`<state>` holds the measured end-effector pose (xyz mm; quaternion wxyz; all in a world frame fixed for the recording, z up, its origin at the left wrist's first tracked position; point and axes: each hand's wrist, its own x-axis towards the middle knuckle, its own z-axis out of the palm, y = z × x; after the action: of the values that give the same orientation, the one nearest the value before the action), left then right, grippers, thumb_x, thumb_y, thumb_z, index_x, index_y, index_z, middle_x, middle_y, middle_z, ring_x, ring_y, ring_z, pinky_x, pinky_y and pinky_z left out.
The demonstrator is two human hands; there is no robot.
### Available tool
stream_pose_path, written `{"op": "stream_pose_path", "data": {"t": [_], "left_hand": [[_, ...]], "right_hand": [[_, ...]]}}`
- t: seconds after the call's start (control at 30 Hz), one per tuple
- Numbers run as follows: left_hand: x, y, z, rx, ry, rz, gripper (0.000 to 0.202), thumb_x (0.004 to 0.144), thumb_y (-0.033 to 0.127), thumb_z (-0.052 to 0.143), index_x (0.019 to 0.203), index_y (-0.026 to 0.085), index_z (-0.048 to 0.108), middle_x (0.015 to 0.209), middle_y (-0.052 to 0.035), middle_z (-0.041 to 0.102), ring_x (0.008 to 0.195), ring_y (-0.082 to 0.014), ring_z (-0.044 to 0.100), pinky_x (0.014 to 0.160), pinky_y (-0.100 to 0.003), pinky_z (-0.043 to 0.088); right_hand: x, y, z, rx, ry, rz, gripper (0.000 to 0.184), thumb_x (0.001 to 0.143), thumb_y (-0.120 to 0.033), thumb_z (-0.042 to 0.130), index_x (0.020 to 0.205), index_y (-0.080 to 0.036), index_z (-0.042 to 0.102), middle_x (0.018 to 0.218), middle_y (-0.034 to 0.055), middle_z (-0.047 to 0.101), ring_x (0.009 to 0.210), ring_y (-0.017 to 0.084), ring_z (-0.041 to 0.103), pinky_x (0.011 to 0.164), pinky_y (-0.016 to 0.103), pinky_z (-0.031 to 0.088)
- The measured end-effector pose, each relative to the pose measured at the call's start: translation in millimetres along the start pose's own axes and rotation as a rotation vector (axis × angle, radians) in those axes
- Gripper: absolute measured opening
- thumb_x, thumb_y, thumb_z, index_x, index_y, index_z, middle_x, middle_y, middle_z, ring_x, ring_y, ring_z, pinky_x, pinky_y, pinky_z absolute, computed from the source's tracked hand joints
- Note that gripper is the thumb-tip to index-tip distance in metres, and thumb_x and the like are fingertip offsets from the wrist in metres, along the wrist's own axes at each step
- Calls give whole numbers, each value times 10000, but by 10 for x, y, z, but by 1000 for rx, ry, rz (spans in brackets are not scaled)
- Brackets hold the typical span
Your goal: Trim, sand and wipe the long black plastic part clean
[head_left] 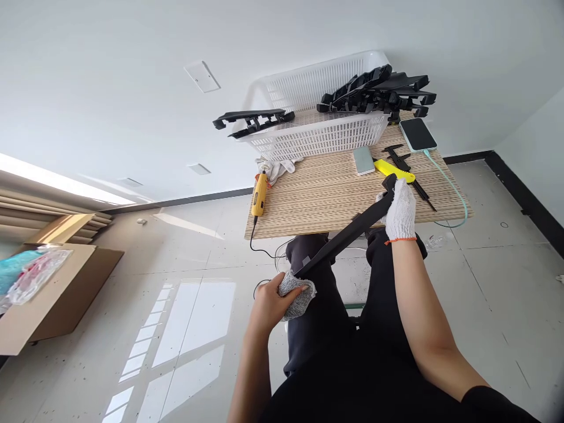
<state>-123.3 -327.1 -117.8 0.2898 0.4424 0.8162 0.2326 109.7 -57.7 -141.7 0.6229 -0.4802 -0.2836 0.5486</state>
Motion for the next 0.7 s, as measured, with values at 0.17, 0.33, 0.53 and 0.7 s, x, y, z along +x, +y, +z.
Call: {"op": "stream_pose_path", "data": {"t": [0.17,0.33,0.53,0.7], "left_hand": [[5,-64,-93,-98,77,-62,440,743,576,752,662,225,500,582,55,486,585,-123,440,543,-240,353],[-13,-98,-259,-224,253,-49,328,782,535,705,813,209,675,687,5,658,674,-174,594,589,-270,466],[136,-249,-349,-295,606,-18,353,845,543,642,819,191,662,731,-43,686,776,-237,692,656,-318,544],[323,-265,-471,-270,899,7,366,915,522,625,852,162,644,796,-46,662,827,-241,697,693,-331,569]], "right_hand": [[-66,-75,23,61,54,39,385,884,-651,648,951,-275,605,778,-26,623,654,131,658,545,254,564],[-122,-150,34,45,117,133,422,892,-664,615,1041,-270,628,779,-22,638,647,133,674,512,233,538],[-168,-219,17,4,89,171,395,884,-619,617,1070,-275,670,758,-31,655,568,123,625,441,211,462],[-257,-344,-57,-53,-165,216,478,823,-625,663,1077,-223,706,575,-38,595,336,86,382,307,191,231]]}}
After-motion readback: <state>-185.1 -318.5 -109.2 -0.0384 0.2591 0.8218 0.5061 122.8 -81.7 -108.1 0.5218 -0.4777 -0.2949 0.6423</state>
